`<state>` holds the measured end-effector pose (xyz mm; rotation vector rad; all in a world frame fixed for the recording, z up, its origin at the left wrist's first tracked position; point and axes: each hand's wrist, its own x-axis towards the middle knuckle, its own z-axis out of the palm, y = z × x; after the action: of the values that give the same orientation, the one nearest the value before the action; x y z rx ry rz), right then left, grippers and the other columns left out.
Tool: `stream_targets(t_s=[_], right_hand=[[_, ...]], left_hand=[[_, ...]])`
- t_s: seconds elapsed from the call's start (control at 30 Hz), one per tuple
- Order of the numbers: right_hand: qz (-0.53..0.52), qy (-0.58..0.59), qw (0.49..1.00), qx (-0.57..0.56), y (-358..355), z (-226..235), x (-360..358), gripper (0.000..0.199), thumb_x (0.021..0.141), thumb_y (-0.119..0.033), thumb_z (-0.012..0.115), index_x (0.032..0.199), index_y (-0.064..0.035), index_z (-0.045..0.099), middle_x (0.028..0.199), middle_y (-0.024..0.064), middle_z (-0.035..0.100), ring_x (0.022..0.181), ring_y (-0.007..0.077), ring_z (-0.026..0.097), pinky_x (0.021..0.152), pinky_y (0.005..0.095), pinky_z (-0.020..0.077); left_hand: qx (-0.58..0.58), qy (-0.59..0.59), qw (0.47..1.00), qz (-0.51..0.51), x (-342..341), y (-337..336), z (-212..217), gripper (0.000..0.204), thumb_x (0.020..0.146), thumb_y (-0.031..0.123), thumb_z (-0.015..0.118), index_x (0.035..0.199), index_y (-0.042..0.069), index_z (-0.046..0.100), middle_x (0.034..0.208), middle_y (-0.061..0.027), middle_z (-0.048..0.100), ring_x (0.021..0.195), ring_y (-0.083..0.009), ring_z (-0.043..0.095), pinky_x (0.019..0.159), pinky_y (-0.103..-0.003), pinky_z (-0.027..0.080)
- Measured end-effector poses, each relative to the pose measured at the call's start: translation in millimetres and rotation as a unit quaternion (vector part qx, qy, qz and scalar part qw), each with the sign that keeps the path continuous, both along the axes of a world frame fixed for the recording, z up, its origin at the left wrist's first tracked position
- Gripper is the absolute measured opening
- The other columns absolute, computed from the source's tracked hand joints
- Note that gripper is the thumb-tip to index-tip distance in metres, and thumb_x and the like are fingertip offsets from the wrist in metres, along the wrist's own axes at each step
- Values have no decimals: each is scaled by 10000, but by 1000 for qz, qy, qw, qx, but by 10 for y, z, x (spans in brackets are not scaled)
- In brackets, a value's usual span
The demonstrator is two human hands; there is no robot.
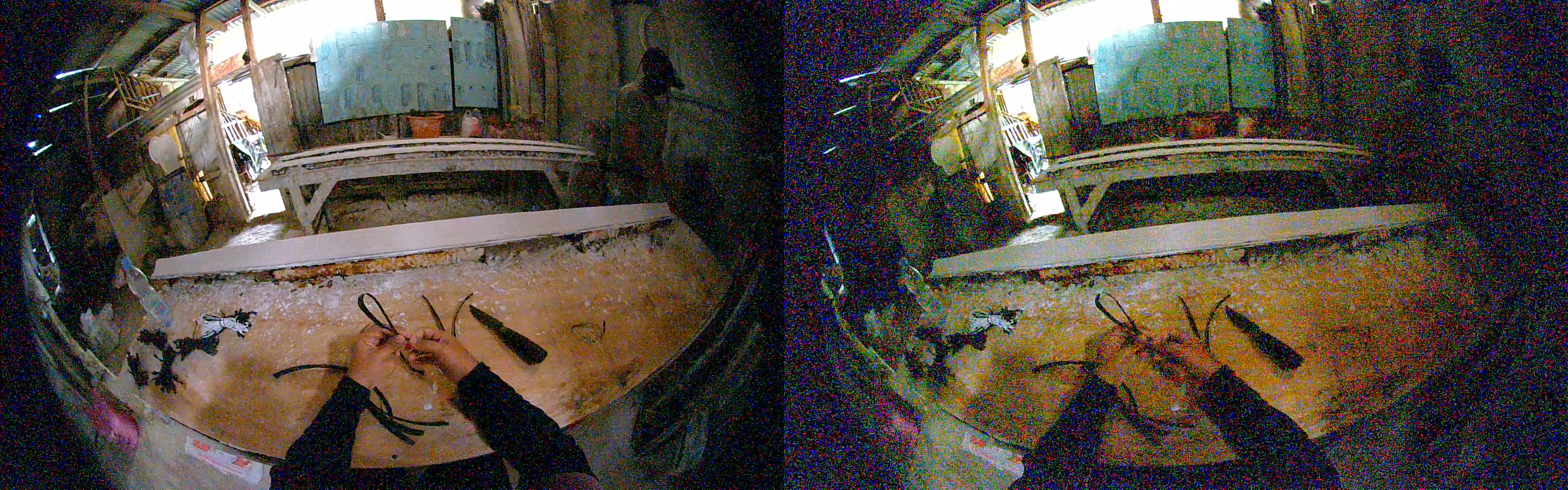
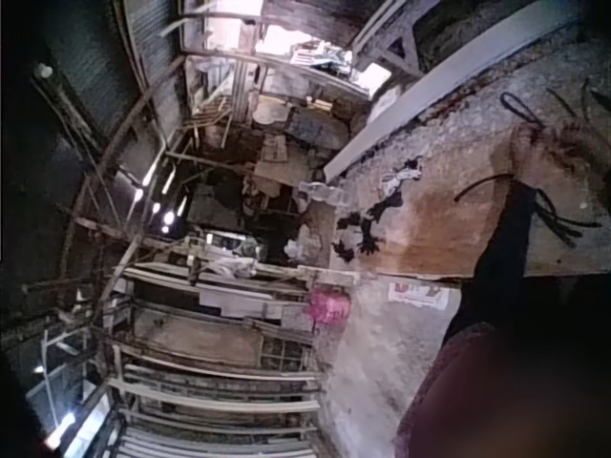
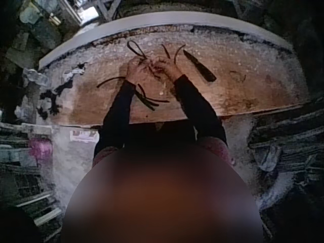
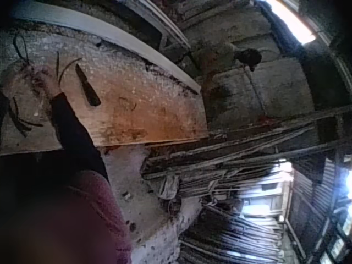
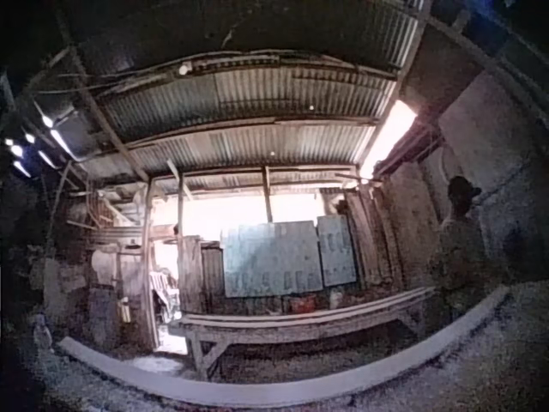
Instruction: The person uses a knife to cut black cable ties into smaller pieces on a wooden workbench. The person repeatedly picks up, cuts, and separates the ties, accumulating cut pieces on the table.
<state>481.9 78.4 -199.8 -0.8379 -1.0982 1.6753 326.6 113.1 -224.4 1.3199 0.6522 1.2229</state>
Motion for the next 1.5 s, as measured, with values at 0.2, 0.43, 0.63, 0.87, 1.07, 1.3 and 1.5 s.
stream_targets(t_s=[0.2, 0.43, 0.63, 0.87, 1.07, 1.3, 1.5], right_hand=[[30, 66, 997, -30, 37, -35, 19, 84, 764, -154, 521, 768, -70, 509, 754, 29, 545, 603, 108, 508, 567, 218, 416], [-9, 61, 997, -35, 2, -46, -18, 82, 762, -146, 528, 767, -66, 507, 806, 46, 563, 630, 107, 508, 588, 214, 419], [-32, 92, 995, -11, 3, -49, -23, 82, 749, -127, 547, 778, -57, 515, 810, 49, 574, 640, 112, 518, 598, 220, 425], [-75, 50, 994, 61, 42, -100, 18, 83, 715, -79, 583, 755, -40, 522, 752, 42, 572, 686, 119, 540, 622, 227, 433], [-76, 17, 996, 53, 24, -42, 18, 135, 704, -81, 596, 816, -21, 550, 779, 49, 581, 699, 122, 544, 664, 239, 436], [-90, -6, 992, 82, -14, 19, 1, 132, 696, -83, 605, 804, -14, 573, 766, 45, 589, 701, 117, 546, 672, 244, 432], [-102, -42, 989, 99, -19, 25, -7, 145, 691, -94, 613, 808, -14, 582, 762, 42, 592, 690, 111, 546, 667, 236, 427]], left_hand=[[8, -3, 1000, -5, -19, 13, -13, 95, 719, 122, 594, 735, 34, 564, 692, -27, 573, 582, -91, 505, 523, -210, 407], [87, 92, 992, 29, -25, 0, 66, 75, 722, 91, 584, 749, 27, 558, 658, -26, 560, 553, -94, 502, 509, -209, 404], [60, 49, 997, -21, 15, -65, 159, 85, 714, 63, 584, 762, 16, 531, 680, -35, 557, 577, -100, 511, 514, -205, 413], [42, 42, 998, -30, 35, -102, 196, 143, 710, 41, 583, 815, 11, 491, 728, -49, 556, 622, -108, 529, 518, -215, 435], [11, 6, 1000, 0, 13, -62, 152, 149, 711, 38, 581, 809, 34, 469, 713, -45, 552, 624, -113, 535, 501, -218, 439], [3, -11, 999, -30, 9, -73, 182, 161, 704, 31, 584, 808, 47, 463, 705, -42, 554, 630, -122, 544, 491, -221, 445], [-13, 19, 1000, -20, 0, -113, 233, 150, 704, 28, 578, 808, 43, 471, 707, -46, 557, 640, -122, 547, 492, -221, 447]])
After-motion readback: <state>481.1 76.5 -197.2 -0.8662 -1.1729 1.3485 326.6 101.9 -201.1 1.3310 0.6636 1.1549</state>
